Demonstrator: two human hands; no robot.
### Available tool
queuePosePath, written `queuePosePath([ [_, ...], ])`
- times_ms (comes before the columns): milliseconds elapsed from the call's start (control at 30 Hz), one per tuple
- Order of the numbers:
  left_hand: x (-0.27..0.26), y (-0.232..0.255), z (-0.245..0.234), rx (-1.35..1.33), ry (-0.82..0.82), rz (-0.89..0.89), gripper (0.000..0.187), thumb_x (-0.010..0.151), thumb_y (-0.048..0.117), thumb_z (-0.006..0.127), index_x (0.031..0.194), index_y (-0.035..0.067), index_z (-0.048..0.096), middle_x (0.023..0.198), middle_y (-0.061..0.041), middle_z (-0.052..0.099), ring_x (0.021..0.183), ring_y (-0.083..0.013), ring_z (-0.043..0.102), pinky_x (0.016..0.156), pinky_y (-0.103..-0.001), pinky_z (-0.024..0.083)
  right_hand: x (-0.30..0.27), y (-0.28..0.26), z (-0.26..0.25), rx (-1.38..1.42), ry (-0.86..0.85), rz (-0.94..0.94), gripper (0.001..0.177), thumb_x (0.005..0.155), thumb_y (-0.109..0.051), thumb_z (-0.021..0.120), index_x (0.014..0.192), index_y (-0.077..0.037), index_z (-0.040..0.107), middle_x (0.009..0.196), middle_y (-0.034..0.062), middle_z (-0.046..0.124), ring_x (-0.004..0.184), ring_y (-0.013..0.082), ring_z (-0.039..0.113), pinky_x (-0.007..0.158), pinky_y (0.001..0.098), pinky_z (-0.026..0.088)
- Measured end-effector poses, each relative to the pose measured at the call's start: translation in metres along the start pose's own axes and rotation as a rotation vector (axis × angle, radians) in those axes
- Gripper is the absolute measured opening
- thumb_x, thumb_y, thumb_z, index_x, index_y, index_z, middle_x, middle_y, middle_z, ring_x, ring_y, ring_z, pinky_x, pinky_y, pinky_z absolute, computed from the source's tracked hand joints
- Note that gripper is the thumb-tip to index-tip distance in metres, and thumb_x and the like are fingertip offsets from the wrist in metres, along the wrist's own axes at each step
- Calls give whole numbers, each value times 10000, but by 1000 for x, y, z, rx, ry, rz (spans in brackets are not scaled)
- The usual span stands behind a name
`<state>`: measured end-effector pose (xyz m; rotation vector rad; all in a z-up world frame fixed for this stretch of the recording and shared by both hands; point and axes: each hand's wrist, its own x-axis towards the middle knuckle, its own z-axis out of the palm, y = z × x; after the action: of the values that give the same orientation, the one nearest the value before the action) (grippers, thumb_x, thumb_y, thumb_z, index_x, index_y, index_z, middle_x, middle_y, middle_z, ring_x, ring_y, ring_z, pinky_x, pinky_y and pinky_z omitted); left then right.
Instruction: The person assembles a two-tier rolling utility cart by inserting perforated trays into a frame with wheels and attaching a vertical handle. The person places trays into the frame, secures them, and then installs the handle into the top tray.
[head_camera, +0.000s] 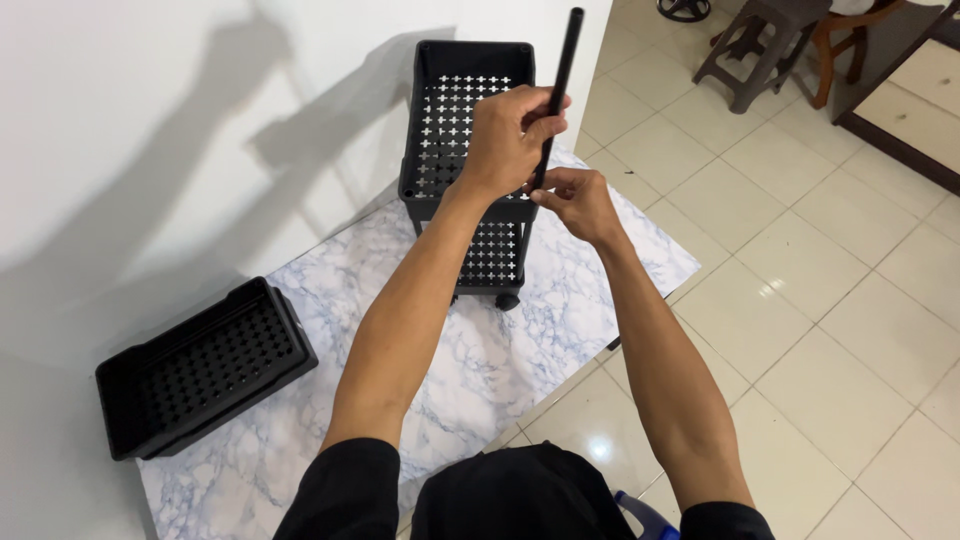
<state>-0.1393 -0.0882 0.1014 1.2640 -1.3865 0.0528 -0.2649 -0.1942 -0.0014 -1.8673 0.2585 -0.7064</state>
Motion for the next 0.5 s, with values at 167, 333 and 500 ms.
queuePosePath([
  [167, -3, 5, -12, 2, -9, -55, 212, 920, 84, 771, 1110, -2, 730, 938, -86, 766, 827, -139, 756, 724, -282, 619, 4, 11, 8, -134, 23, 77, 231, 919, -51, 764, 1149, -43, 779, 849, 24, 733, 644, 70, 464, 593, 260, 431],
  [333, -3, 13, -17, 139, -10, -59, 155, 931, 85, 772, 1044, -12, 728, 846, -102, 729, 689, -159, 697, 611, -298, 546, 7, 11, 20, 78, 21, -21, 161, 942, -10, 721, 1101, -7, 747, 939, 10, 761, 746, 16, 591, 669, 223, 500],
  [500, 1, 8, -11, 153, 40, -39, 190, 865, 132, 832, 965, 2, 737, 806, -86, 747, 672, -142, 726, 598, -282, 565, 8, -2, 16, -221, 97, 88, 103, 861, 6, 788, 960, 14, 765, 888, 72, 792, 545, 85, 412, 500, 271, 379],
])
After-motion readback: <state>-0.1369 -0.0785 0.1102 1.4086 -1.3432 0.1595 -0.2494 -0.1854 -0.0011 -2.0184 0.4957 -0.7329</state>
